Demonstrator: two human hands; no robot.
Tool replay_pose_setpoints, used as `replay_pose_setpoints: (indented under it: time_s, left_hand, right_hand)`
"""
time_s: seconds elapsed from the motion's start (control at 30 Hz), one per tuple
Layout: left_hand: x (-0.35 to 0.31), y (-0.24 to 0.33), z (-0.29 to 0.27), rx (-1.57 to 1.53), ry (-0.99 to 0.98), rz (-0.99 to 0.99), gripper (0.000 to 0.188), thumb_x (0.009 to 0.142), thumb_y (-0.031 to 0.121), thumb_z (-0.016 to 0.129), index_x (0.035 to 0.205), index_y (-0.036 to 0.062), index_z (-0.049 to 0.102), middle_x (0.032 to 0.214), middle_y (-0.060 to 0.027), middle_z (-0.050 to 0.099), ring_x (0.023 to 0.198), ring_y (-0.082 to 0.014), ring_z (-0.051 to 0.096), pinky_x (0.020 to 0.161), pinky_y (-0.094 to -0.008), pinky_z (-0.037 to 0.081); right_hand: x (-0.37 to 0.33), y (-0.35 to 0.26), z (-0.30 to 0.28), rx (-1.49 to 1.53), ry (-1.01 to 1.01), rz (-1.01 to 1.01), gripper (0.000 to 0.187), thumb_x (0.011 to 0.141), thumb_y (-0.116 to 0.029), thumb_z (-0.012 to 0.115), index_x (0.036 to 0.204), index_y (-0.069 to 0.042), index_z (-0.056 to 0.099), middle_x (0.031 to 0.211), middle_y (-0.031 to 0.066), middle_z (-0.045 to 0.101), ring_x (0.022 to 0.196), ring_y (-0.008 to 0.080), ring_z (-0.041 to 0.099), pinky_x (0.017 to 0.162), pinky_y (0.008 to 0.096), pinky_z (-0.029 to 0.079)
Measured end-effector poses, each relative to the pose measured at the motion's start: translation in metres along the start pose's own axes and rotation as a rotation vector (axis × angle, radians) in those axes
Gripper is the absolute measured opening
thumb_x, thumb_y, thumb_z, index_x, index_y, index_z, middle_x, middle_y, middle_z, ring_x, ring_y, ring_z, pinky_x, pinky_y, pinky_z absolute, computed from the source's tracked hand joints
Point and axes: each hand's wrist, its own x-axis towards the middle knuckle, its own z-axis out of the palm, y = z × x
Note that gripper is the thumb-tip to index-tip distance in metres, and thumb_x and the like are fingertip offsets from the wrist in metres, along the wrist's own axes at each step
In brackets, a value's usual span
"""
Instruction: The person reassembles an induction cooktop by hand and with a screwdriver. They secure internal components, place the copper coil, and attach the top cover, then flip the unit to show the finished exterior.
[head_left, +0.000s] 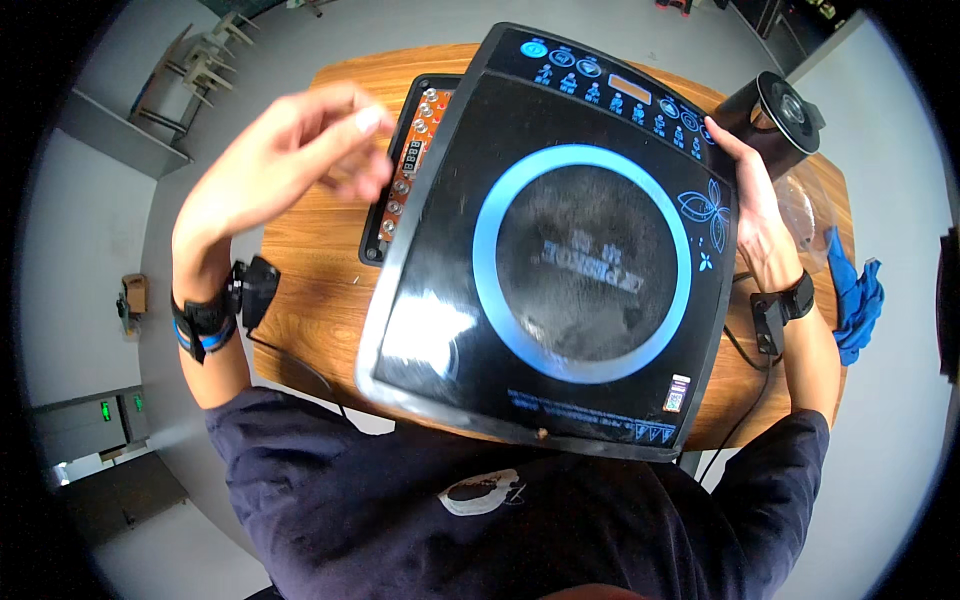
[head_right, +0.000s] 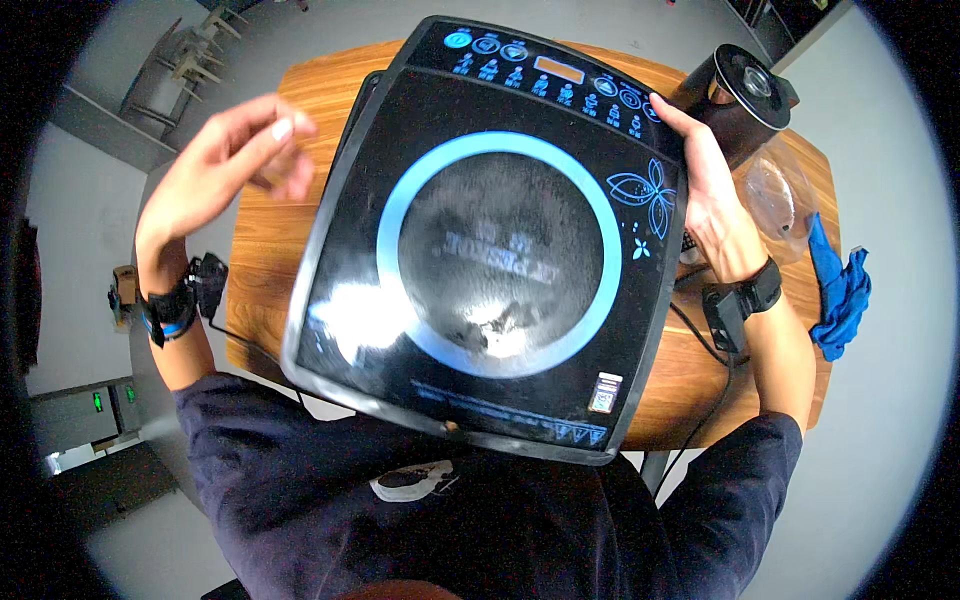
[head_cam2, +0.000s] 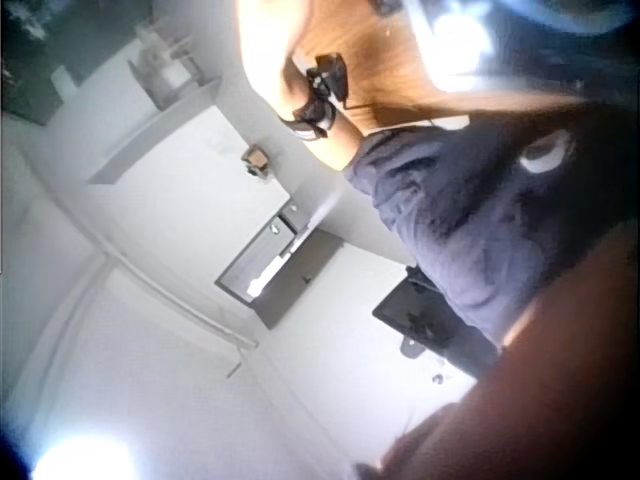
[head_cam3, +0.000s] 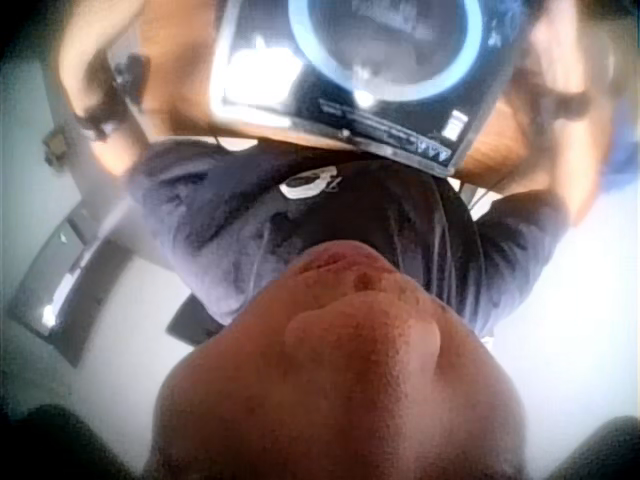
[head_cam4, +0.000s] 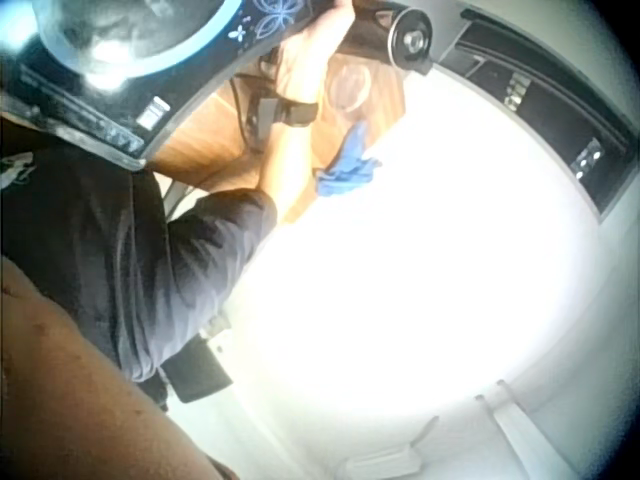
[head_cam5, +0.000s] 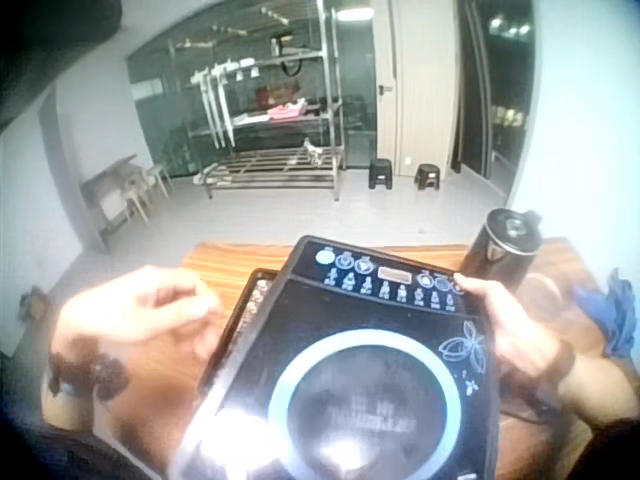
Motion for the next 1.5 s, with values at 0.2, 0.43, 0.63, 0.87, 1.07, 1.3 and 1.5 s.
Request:
replay_pose_setpoints:
  time_s: [0.2,0.43,0.63,0.87,1.07,1.3,1.5]
  left_hand:
    - [0.073,-0.004,0.006,0.509,0.246,0.409,0.049,0.122,0.041,0.056,0.152,0.0046,0.064,0.133,-0.0144,0.078,0.124,-0.0252,0.076,0.110,-0.0399,0.061]
    - [0.128,0.021,0.039,0.289,-0.248,0.188,0.053,0.124,0.048,0.048,0.139,0.0032,0.071,0.114,-0.0064,0.078,0.104,-0.0145,0.069,0.100,-0.0342,0.059]
    - [0.116,0.019,0.056,0.262,-0.160,0.121,0.051,0.124,0.049,0.049,0.123,0.0047,0.074,0.093,0.0002,0.070,0.086,-0.0095,0.063,0.082,-0.0325,0.056]
    - [0.113,-0.008,0.049,0.106,-0.138,0.115,0.048,0.123,0.045,0.054,0.124,0.0024,0.076,0.097,0.0044,0.073,0.084,-0.0039,0.062,0.078,-0.0267,0.056]
    - [0.089,-0.025,0.026,-0.109,0.128,0.113,0.046,0.121,0.047,0.059,0.121,0.0054,0.079,0.100,0.0048,0.076,0.085,-0.0011,0.064,0.077,-0.0240,0.058]
    - [0.112,-0.049,0.004,-0.379,0.446,-0.013,0.047,0.123,0.038,0.055,0.115,0.0017,0.084,0.096,-0.0027,0.080,0.079,-0.0110,0.066,0.075,-0.0342,0.056]
    - [0.122,-0.044,0.008,-0.403,0.495,0.014,0.044,0.123,0.033,0.054,0.116,0.0006,0.082,0.100,-0.0048,0.079,0.084,-0.0137,0.065,0.076,-0.0364,0.055]
  right_hand:
    - [-0.003,0.010,0.028,-0.198,-0.084,-0.055,0.028,0.108,-0.030,0.079,0.117,-0.004,0.076,0.108,0.0096,0.084,0.086,0.0185,0.082,0.081,0.0333,0.070]
    - [-0.009,0.013,0.043,-0.442,-0.128,-0.134,0.033,0.108,-0.032,0.080,0.122,-0.002,0.073,0.109,0.0062,0.080,0.092,0.0128,0.079,0.085,0.0295,0.068]
    - [-0.011,0.007,0.042,-0.430,-0.199,-0.095,0.036,0.109,-0.031,0.080,0.126,0.000,0.073,0.115,0.0083,0.081,0.095,0.0136,0.081,0.085,0.0279,0.070]
    - [-0.020,0.011,0.042,-0.286,-0.280,0.087,0.042,0.110,-0.025,0.079,0.138,0.004,0.068,0.123,0.0136,0.081,0.096,0.0162,0.084,0.079,0.0266,0.073]
    - [-0.068,0.004,-0.006,-0.707,-0.220,0.144,0.057,0.108,-0.018,0.080,0.157,0.003,0.058,0.137,0.0140,0.076,0.110,0.0167,0.078,0.090,0.0287,0.066]
    - [-0.071,-0.048,-0.116,-0.131,-0.330,-0.135,0.043,0.120,-0.023,0.057,0.157,-0.001,0.059,0.156,0.0168,0.067,0.144,0.0322,0.066,0.116,0.0631,0.059]
    - [-0.067,-0.006,-0.038,-0.445,-0.091,-0.383,0.059,0.116,-0.013,0.063,0.170,-0.008,0.040,0.153,0.0137,0.067,0.136,0.0281,0.069,0.107,0.0532,0.064]
